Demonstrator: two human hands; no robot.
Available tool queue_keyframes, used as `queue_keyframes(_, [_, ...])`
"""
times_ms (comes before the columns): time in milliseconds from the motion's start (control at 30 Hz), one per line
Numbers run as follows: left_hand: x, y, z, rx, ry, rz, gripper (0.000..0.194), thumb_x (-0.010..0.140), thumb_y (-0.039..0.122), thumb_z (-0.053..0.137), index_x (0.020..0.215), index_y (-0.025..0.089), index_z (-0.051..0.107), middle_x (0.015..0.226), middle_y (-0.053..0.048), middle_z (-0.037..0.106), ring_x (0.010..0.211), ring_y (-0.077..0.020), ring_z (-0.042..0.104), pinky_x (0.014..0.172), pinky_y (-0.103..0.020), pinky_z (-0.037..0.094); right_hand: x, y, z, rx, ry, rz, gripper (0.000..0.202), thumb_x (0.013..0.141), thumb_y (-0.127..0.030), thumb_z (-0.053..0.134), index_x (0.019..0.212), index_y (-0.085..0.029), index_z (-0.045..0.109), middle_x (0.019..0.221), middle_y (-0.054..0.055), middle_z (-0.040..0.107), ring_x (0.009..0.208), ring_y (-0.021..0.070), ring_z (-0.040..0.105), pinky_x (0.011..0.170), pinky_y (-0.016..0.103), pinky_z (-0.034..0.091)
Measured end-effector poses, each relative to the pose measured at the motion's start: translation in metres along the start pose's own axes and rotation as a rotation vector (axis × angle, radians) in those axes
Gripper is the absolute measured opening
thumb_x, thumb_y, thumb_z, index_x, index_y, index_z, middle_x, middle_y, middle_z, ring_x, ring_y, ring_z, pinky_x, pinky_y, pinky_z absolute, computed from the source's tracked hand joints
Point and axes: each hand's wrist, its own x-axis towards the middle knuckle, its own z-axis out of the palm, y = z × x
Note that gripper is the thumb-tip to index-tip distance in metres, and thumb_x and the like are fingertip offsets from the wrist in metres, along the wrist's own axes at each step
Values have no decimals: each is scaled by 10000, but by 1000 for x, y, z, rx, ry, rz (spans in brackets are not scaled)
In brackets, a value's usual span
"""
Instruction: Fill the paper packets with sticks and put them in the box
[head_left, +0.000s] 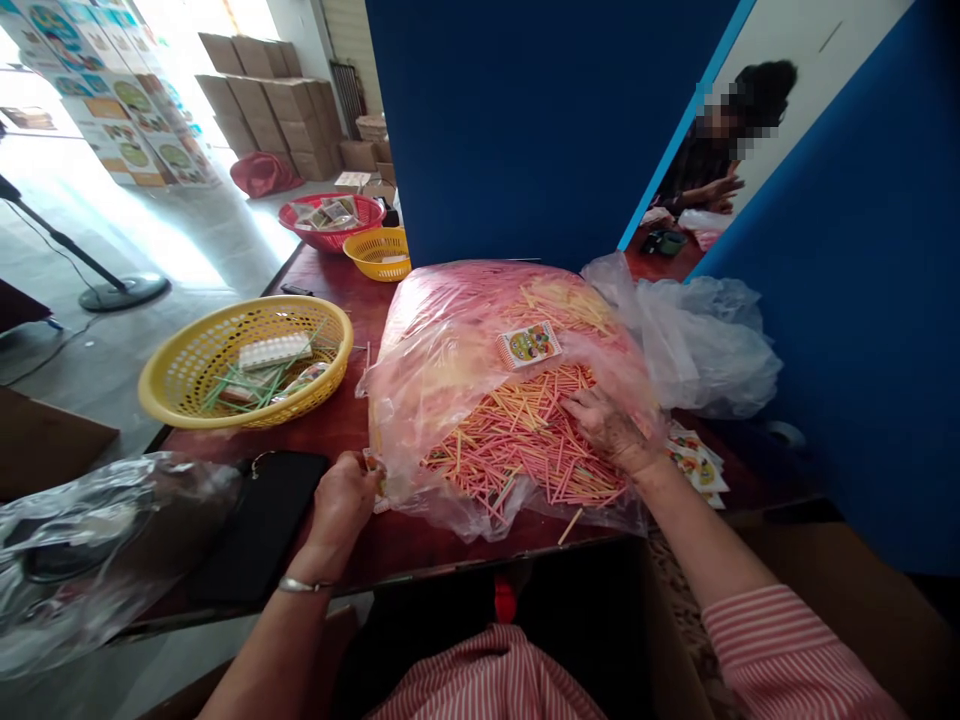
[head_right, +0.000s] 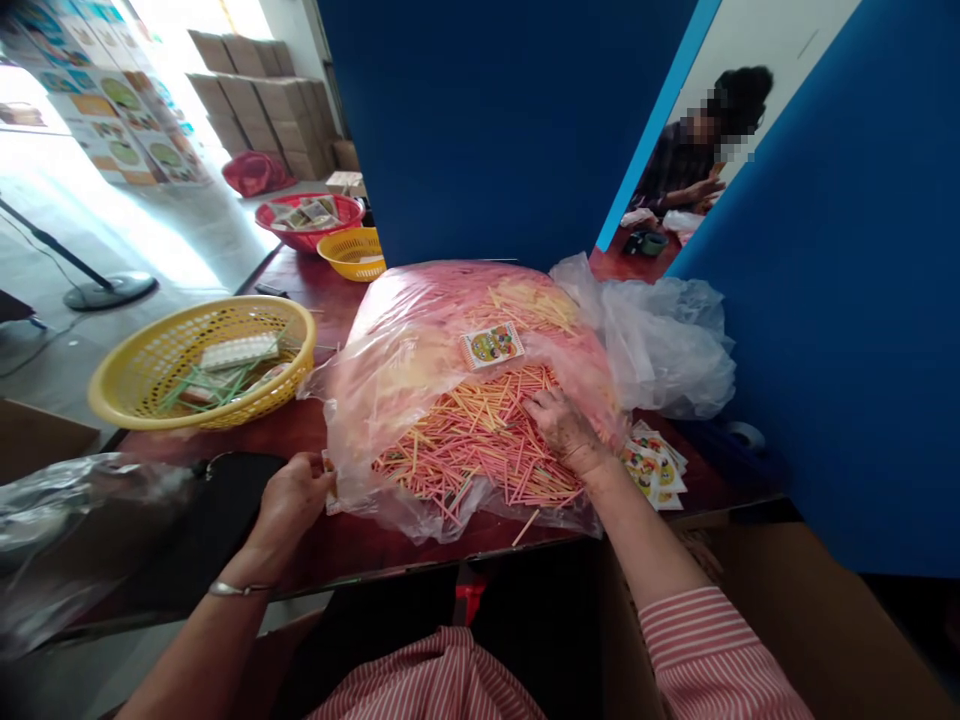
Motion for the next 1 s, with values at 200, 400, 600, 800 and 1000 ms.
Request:
queue_keyframes(200, [3, -13, 2, -45, 30, 54, 265, 826, 292, 442, 916, 157, 651, 837, -99, 721, 746, -217, 657, 624, -251, 421, 8, 7, 0, 15, -32, -5, 363, 814, -41, 392, 962, -232, 663, 931, 69, 634, 842, 226, 512, 785, 370, 432])
queue_keyframes(400, [-10, -9, -10, 132, 150, 57, 269, 875, 279, 381, 959, 169, 611, 774, -96, 686, 653, -217, 617, 549, -265, 329, 3, 1, -3, -32, -48, -9, 292, 839, -52, 409, 883, -201, 656, 931, 98, 620, 863, 237, 497, 792, 377, 414])
queue_keyframes(600, [-15, -17, -32, -58, 611, 12, 272, 905, 281, 349, 1009, 134, 553, 879, -108, 652, 714, -206, 599, 617, -279, 395, 3, 5, 15, 83, 42, 94, 373, 845, -50, 353, 985, -227, 649, 811, 75, 615, 748, 228, 484, 735, 380, 421])
queue_keyframes(800, [-30, 22, -47, -693, 625, 52, 174, 801, 340, 562, 862, 178, 572, 746, -7, 629, 639, -142, 590, 598, -237, 466, 2, 4, 11, 280, 181, 158, 248, 879, -239, 426, 913, -253, 671, 873, 56, 640, 912, 237, 522, 842, 398, 424])
queue_keyframes(1000, [-48, 66, -22, -967, 199, 308, 182, 780, 363, 601, 823, 188, 577, 644, 27, 607, 540, -103, 565, 509, -192, 455, 4, 1, 13, 469, 346, 326, 212, 851, -329, 488, 778, -217, 653, 812, 61, 646, 828, 226, 549, 831, 410, 425])
